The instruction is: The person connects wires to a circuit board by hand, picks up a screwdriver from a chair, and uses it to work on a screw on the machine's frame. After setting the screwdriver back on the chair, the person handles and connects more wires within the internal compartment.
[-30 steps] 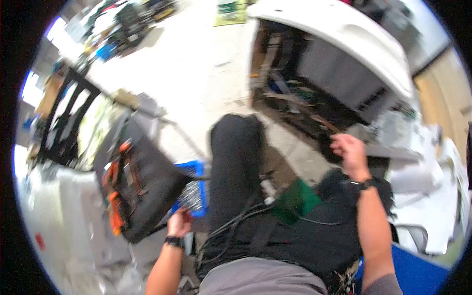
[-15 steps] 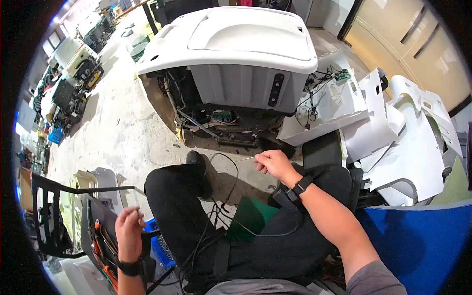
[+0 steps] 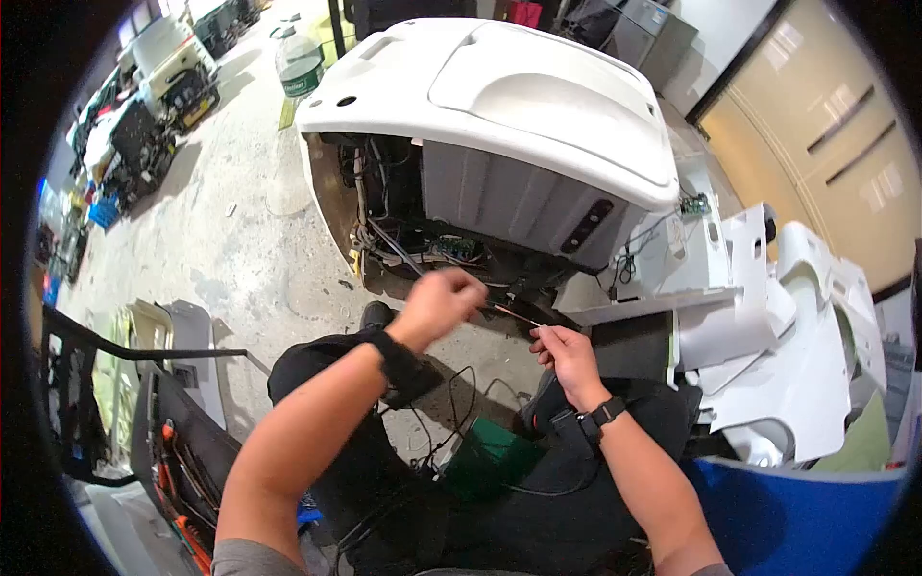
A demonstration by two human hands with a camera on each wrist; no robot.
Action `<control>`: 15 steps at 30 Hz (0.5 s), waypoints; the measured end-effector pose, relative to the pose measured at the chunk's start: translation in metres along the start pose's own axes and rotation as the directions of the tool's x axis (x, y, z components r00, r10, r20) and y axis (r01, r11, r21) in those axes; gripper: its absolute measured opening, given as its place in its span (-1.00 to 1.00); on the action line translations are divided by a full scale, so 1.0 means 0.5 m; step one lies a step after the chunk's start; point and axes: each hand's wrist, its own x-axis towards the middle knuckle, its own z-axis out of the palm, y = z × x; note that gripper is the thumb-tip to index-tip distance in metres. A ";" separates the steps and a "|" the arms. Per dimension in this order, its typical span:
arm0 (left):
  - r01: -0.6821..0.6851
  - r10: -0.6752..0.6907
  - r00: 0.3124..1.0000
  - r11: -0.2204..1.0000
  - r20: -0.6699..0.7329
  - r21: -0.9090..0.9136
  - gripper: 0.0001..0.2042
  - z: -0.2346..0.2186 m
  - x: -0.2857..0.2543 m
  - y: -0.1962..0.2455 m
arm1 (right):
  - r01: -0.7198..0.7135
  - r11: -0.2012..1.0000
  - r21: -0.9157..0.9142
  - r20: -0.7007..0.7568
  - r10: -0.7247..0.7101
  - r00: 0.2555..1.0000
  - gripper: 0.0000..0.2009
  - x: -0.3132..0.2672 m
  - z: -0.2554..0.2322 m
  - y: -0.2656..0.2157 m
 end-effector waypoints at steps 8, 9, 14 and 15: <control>0.276 -0.260 0.960 0.803 0.106 -0.528 -0.72 0.114 0.074 -0.144 | 0.138 0.949 -0.283 -0.025 -0.151 0.988 -0.76 0.075 0.073 0.049; 0.287 -0.271 0.956 0.795 0.109 -0.534 -0.72 0.113 0.081 -0.152 | 0.146 0.921 -0.361 -0.020 -0.164 0.986 -0.77 0.085 0.077 0.064; 0.216 -0.268 0.959 0.900 -0.091 -0.378 -0.77 0.119 0.124 -0.207 | 0.157 0.788 -0.595 0.030 -0.173 0.984 -0.80 0.138 0.095 0.053; 0.219 -0.271 0.959 0.898 -0.087 -0.381 -0.77 0.118 0.131 -0.209 | 0.237 0.743 -0.626 0.074 -0.245 0.967 -0.81 0.145 0.097 0.051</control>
